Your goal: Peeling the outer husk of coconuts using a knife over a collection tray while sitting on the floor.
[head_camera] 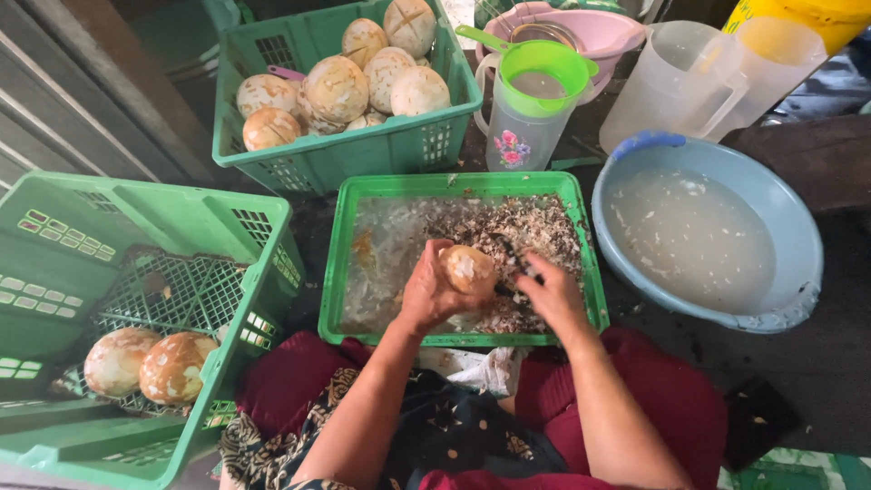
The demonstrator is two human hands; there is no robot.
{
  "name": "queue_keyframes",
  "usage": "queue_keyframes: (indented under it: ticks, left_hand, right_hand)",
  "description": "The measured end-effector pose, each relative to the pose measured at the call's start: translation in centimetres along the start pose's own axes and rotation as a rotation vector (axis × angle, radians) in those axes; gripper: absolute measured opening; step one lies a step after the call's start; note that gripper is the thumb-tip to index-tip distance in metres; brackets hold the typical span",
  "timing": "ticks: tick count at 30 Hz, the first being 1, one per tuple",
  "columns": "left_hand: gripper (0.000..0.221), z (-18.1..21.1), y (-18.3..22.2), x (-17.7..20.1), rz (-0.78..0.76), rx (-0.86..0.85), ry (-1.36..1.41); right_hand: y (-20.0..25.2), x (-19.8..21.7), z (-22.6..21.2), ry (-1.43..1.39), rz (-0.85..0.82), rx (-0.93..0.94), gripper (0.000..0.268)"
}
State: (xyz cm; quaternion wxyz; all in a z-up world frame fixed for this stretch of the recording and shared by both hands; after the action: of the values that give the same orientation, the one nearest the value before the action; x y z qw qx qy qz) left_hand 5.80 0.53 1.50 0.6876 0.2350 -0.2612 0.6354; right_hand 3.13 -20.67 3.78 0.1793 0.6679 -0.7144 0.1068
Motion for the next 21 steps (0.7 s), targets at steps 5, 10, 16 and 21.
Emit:
queue_keyframes:
  ticks: [5, 10, 16, 21]
  left_hand:
    - [0.104, 0.4, -1.3, 0.3, 0.005, -0.09, -0.021]
    - [0.12, 1.2, -0.6, 0.3, -0.087, -0.047, 0.0]
    - [0.115, 1.6, -0.1, 0.7, -0.113, -0.014, -0.002]
    - [0.115, 0.5, -0.6, -0.2, -0.114, -0.013, -0.022]
  right_hand:
    - [1.6, -3.9, -2.7, -0.151, -0.219, 0.016, 0.063]
    - [1.8, -5.1, -2.1, 0.027, -0.299, 0.057, 0.079]
    - [1.8, -5.6, -0.9, 0.243, -0.271, 0.135, 0.079]
    - [0.9, -6.4, 0.0, 0.258, -0.149, 0.228, 0.074]
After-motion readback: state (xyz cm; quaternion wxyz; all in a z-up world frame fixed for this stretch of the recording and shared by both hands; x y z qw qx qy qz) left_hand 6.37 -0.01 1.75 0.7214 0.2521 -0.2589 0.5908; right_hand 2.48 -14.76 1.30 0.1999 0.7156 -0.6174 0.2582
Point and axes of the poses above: each hand's wrist, its own y-axis away from the middle knuckle, its own x-axis out of the back of the hand, z = x × y, the point moved 6 cm from there along -y, towards the middle knuckle, and after that the axes turned 14 degrees about -y, right-handed, at the moved point
